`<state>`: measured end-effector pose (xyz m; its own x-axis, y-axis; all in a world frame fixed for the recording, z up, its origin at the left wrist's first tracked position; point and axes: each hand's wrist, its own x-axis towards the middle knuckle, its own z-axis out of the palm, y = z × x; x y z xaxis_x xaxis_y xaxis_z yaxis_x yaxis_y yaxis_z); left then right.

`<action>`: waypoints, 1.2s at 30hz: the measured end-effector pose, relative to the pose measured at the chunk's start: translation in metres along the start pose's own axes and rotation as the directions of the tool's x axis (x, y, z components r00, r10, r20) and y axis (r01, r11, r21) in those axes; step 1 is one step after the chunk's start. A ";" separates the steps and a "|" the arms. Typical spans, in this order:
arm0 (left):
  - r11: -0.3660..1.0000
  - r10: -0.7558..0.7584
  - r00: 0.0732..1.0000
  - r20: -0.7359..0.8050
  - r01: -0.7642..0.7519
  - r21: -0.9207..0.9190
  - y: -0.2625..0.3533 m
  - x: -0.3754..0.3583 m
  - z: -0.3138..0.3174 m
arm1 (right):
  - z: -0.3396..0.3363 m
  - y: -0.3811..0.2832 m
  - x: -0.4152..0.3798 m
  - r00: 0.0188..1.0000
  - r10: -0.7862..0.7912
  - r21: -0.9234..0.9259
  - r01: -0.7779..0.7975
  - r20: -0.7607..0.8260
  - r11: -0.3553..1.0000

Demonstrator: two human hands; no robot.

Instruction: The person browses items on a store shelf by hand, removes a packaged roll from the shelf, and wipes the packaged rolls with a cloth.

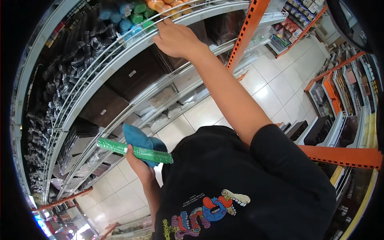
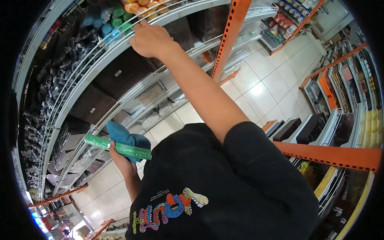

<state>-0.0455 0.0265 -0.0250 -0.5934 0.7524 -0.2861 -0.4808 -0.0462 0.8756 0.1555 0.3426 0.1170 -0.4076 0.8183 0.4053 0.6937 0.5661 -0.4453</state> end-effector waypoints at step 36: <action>0.997 -0.036 0.999 0.027 0.038 -0.065 -0.016 0.007 -0.021 | -0.018 -0.018 0.000 0.999 0.027 -0.220 -0.016 0.047 0.975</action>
<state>-0.0557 0.0182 -0.0491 -0.5577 0.7711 -0.3072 -0.5441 -0.0601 0.8369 0.1535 0.3311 0.1394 -0.4159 0.8371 0.3553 0.8137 0.5170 -0.2655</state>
